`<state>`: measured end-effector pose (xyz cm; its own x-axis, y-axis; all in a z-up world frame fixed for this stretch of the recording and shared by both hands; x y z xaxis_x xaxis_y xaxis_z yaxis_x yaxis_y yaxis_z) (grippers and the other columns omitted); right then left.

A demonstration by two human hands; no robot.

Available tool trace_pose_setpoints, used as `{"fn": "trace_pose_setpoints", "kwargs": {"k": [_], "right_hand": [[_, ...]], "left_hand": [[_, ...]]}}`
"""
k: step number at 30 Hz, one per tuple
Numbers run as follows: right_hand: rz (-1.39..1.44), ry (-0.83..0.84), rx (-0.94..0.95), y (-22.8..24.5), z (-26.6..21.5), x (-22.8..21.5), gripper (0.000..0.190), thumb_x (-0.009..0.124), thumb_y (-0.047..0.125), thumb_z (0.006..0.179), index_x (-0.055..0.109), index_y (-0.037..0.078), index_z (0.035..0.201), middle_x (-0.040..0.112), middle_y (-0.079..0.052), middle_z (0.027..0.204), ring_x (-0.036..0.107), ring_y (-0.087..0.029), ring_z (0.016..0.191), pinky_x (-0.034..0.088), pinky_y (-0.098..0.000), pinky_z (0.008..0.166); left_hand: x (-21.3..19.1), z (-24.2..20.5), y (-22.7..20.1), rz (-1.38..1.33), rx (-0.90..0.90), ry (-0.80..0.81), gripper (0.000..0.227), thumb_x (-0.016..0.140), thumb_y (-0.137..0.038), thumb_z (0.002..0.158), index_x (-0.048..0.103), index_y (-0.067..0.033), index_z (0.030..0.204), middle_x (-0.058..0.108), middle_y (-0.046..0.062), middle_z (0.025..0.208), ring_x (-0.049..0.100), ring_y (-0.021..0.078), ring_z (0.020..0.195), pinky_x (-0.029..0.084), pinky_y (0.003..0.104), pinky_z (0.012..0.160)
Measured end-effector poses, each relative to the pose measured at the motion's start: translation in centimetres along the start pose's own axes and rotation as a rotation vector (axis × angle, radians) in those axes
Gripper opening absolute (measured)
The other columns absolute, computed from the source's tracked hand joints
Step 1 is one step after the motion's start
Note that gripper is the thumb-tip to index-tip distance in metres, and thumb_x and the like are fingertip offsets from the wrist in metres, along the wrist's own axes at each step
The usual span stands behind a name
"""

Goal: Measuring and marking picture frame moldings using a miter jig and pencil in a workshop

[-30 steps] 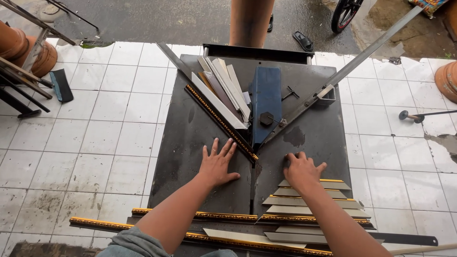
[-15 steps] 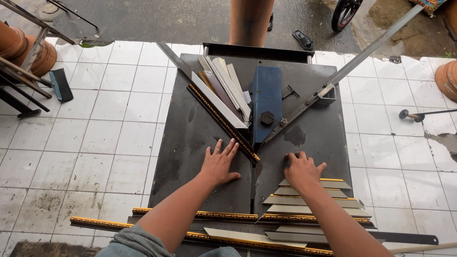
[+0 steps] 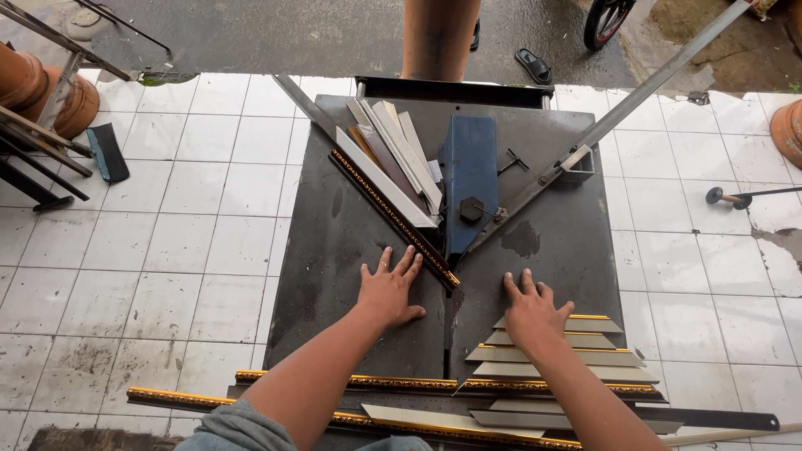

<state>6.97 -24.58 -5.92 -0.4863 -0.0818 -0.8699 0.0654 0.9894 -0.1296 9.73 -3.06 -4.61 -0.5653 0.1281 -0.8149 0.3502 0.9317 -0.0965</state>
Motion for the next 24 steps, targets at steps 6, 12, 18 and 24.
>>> {"fn": "trace_pose_setpoints", "kwargs": {"k": [6,12,18,24], "right_hand": [[0.015,0.022,-0.021,-0.8,4.0,-0.4,0.054,0.041,0.016,0.082,0.033,0.03,0.134,0.033,-0.005,0.141,0.038,-0.032,0.124,0.025,-0.0721,0.086],[0.016,0.032,-0.03,-0.8,6.5,-2.8,0.056,0.037,0.011,0.08,0.036,0.031,0.133,0.034,-0.004,0.141,0.04,-0.034,0.122,0.027,-0.0718,0.086],[-0.008,0.034,-0.023,-0.9,6.3,-2.8,0.059,0.035,0.01,0.08,0.034,0.034,0.134,0.032,-0.003,0.142,0.039,-0.032,0.123,0.028,-0.0705,0.086],[0.002,0.053,0.006,-0.5,4.3,-1.8,0.052,0.041,0.021,0.082,0.036,0.032,0.133,0.032,-0.002,0.142,0.038,-0.031,0.123,0.029,-0.0692,0.086]], "left_hand": [[-0.9,2.8,0.8,0.017,-0.027,0.033,0.092,0.052,-0.058,0.074,0.003,-0.0211,0.142,0.0,-0.003,0.149,0.007,0.033,0.134,0.029,0.06,0.095],[-1.7,6.0,1.6,0.026,-0.063,0.019,0.093,0.055,-0.056,0.072,0.005,-0.0211,0.142,0.002,-0.002,0.149,0.011,0.0338,0.133,0.033,0.058,0.092],[-2.2,5.9,1.4,0.03,-0.073,0.048,0.095,0.057,-0.056,0.07,0.005,-0.0218,0.142,0.002,-0.002,0.148,0.013,0.0335,0.133,0.035,0.057,0.091],[-1.6,3.3,0.5,0.01,-0.056,0.087,0.093,0.056,-0.051,0.073,0.003,-0.0182,0.142,0.0,0.001,0.149,0.01,0.0355,0.133,0.035,0.056,0.092]]}}
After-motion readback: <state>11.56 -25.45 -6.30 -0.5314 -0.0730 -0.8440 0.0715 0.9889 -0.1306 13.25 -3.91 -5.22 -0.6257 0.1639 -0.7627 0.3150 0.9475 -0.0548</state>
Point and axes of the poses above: each hand's wrist, its own z-axis towards the middle knuckle, its own x-axis out of the palm, y = z × x, the point moved 6 cm from there along z, towards the middle knuckle
